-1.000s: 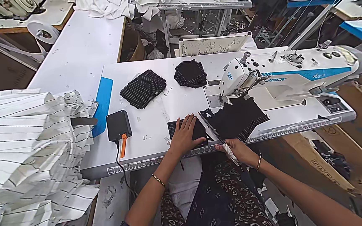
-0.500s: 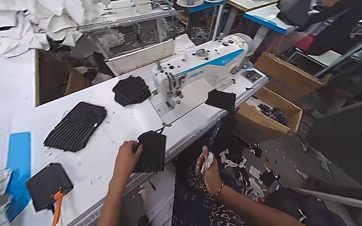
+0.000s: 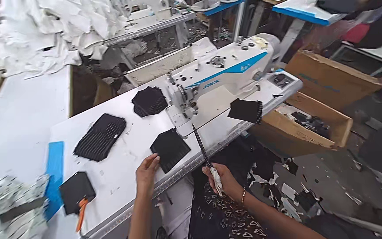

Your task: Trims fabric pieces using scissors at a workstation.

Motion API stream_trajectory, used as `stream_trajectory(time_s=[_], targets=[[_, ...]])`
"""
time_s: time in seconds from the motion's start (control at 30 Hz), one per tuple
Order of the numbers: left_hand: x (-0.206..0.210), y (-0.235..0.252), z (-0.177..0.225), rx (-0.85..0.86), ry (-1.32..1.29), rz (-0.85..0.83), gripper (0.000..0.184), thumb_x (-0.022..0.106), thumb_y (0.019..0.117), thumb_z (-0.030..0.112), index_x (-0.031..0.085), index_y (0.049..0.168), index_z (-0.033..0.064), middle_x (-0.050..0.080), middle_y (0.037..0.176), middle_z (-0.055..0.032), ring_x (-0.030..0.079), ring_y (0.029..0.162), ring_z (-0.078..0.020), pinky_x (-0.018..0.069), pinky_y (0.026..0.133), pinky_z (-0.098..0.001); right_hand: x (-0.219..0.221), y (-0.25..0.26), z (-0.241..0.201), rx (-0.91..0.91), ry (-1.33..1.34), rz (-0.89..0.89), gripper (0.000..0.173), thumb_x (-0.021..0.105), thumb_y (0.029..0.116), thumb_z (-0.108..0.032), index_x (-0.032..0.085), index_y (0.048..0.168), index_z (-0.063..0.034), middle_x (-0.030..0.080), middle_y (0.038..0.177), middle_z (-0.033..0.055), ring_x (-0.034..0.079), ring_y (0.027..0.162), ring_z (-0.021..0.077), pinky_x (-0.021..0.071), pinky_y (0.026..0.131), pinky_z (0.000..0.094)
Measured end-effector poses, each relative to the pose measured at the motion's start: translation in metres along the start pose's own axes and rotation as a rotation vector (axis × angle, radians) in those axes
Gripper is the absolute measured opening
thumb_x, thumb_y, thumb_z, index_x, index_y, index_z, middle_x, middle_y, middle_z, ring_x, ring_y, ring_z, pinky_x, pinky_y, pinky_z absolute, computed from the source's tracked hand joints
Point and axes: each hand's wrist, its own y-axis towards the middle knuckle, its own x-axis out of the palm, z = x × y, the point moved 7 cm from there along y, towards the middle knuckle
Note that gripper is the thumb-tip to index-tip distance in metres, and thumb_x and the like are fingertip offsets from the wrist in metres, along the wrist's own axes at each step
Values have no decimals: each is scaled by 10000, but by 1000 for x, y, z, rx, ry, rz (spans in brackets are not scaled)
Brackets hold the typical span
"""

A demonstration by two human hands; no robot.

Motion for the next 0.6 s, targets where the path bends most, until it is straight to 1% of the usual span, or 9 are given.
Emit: stream_trajectory(time_s=[0.07,0.13,0.17,0.2,0.27,0.3,0.4,0.47,0.6], targets=[[2,-1,2,-6,28,-36,230,580,1001,-12,635,1214,-78,681,1158,-144,659,908,-115,547,824,-276,12,-5,17,84,-63,-97,289,617,1033,-339,561,867,-109,565,573,-48,556,458,49,481,458,204],[3,1,3,10,31,-67,301,581,975,-65,617,1274,-64,674,1192,-163,679,916,-139,569,818,-290,23,-10,32,147,-81,-190,299,633,1023,-347,553,843,-122,562,555,-49,550,437,47,472,439,198],[3,1,4,13,35,-65,348,601,951,-85,602,1297,-59,671,1170,-167,678,904,-151,570,802,-299,27,-11,38,170,-71,-225,300,632,1024,-344,551,831,-128,559,547,-52,544,431,43,465,432,193],[3,0,5,7,33,-43,359,628,931,-94,596,1287,-62,675,1130,-165,681,877,-154,576,780,-302,29,-14,43,191,-44,-250,302,622,1029,-337,552,819,-133,553,542,-56,536,428,36,454,428,185],[3,-3,4,-28,10,-1,278,662,923,-77,623,1199,-80,685,1047,-152,683,827,-147,583,763,-293,31,-17,51,218,5,-281,315,594,1042,-337,552,800,-139,550,549,-62,522,431,26,436,427,173],[4,-4,2,-56,-8,-7,242,659,935,-62,638,1174,-89,692,1039,-152,682,820,-146,580,771,-293,30,-17,54,224,14,-296,315,584,1043,-339,548,800,-143,548,556,-64,521,437,23,435,429,170],[8,-11,2,-129,-71,-80,274,638,947,-69,624,1219,-97,691,1087,-156,692,827,-140,589,784,-283,22,-18,55,253,-11,-322,301,560,1049,-358,538,832,-150,529,576,-73,521,456,20,442,442,166],[12,-15,4,-169,-145,-83,316,626,942,-91,600,1258,-96,668,1138,-155,683,840,-138,585,784,-277,18,-17,55,258,-26,-333,296,544,1048,-365,548,840,-155,529,586,-81,520,465,16,442,450,164],[17,-17,2,-270,-391,-13,302,587,967,-90,584,1269,-86,677,1096,-129,683,834,-131,581,780,-257,17,-19,57,277,-51,-434,292,570,1013,-435,542,886,-173,516,604,-100,519,483,6,448,464,159]])
